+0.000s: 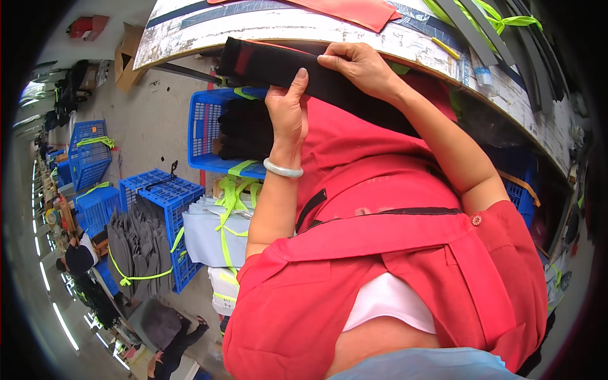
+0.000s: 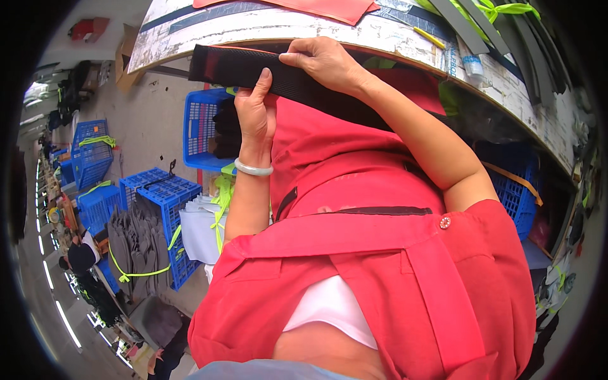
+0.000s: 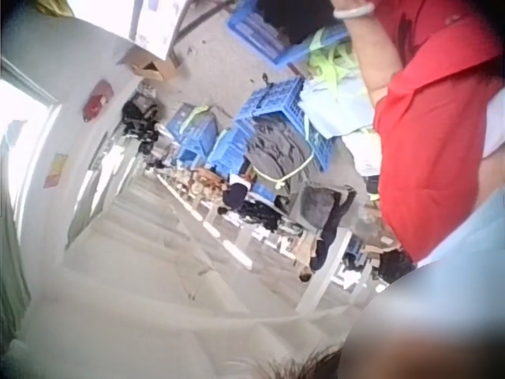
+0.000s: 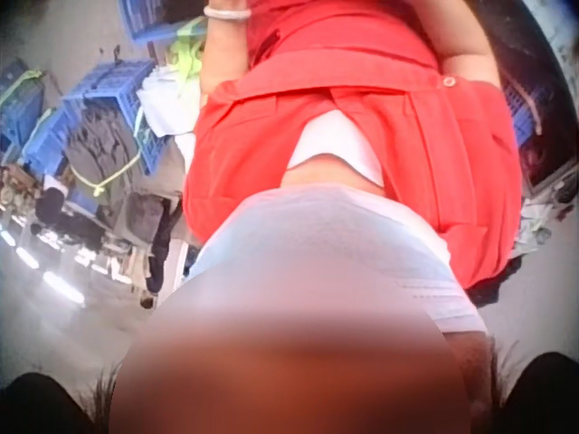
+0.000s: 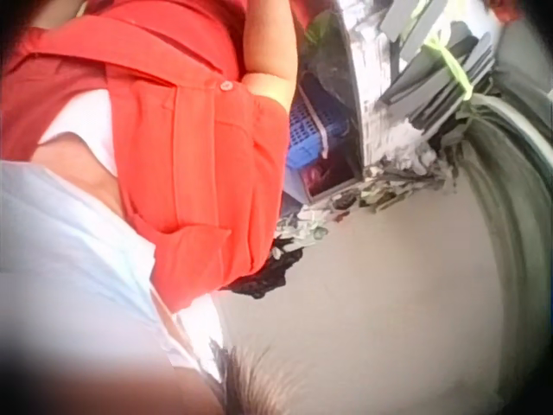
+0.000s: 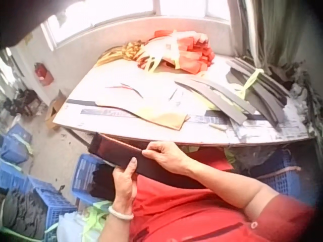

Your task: The recorder is seen assembling or inspecting black padded straps by folding material and using a small tool at a workbench.

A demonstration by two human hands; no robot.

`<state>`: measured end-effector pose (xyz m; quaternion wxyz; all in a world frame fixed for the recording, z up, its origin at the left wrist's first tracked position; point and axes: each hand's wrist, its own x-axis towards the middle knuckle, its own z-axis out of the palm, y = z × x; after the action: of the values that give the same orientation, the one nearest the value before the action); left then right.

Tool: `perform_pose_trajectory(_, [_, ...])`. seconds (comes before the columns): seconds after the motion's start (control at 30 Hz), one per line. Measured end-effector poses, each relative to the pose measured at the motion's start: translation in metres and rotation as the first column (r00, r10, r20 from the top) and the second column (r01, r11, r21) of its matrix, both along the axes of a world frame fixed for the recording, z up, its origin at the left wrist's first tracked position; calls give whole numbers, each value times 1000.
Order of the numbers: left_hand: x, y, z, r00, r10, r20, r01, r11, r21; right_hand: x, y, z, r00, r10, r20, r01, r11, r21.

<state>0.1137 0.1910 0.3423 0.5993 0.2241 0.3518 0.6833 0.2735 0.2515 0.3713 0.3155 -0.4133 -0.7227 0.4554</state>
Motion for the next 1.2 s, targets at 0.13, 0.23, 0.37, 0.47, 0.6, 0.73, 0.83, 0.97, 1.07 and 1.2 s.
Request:
perform_pose_trajectory(0.13, [11, -4, -10, 1000, 11, -28, -10, 1000, 21, -4, -7, -8, 998, -45, -46, 50, 992, 119])
perform_pose_trajectory(0.23, [3, -5, -11, 999, 21, -36, -22, 999, -27, 4, -8, -15, 998, -36, 55, 32, 996, 82])
perform_pose_trajectory(0.37, [16, -11, -20, 990, 66, -124, -66, 998, 11, -11, -18, -18, 998, -28, -52, 33, 995, 96])
perform_pose_trajectory(0.47, [18, -15, -14, 995, 83, -58, -85, 996, -37, -6, -14, -22, 1000, -28, -3, 28, 998, 62])
perform_pose_trajectory(0.6, [6, -15, -18, 998, 33, -52, -36, 998, -58, -9, -16, -21, 1000, -4, -8, 4, 1000, -14])
perform_pose_trajectory(0.73, [10, -14, -17, 997, 34, -69, -36, 999, -28, -12, -8, -25, 999, -45, 4, 45, 999, 21])
perform_pose_trajectory(0.83, [4, -15, -22, 997, 72, 38, -68, 993, -94, -13, -10, -21, 1000, 5, 31, -4, 1000, -30])
perform_pose_trajectory(0.97, [14, -21, -27, 994, 79, -81, -82, 996, -45, -22, -8, -27, 1000, -12, -25, 12, 1000, 3])
perform_pose_trajectory(1.07, [12, -23, -28, 999, 30, -42, -33, 997, -63, -20, -8, -33, 999, -43, 34, 42, 999, 11])
perform_pose_trajectory(1.2, [7, -28, -31, 997, 51, -60, -55, 996, -73, -30, -15, -29, 1000, -5, -3, 5, 1000, -9])
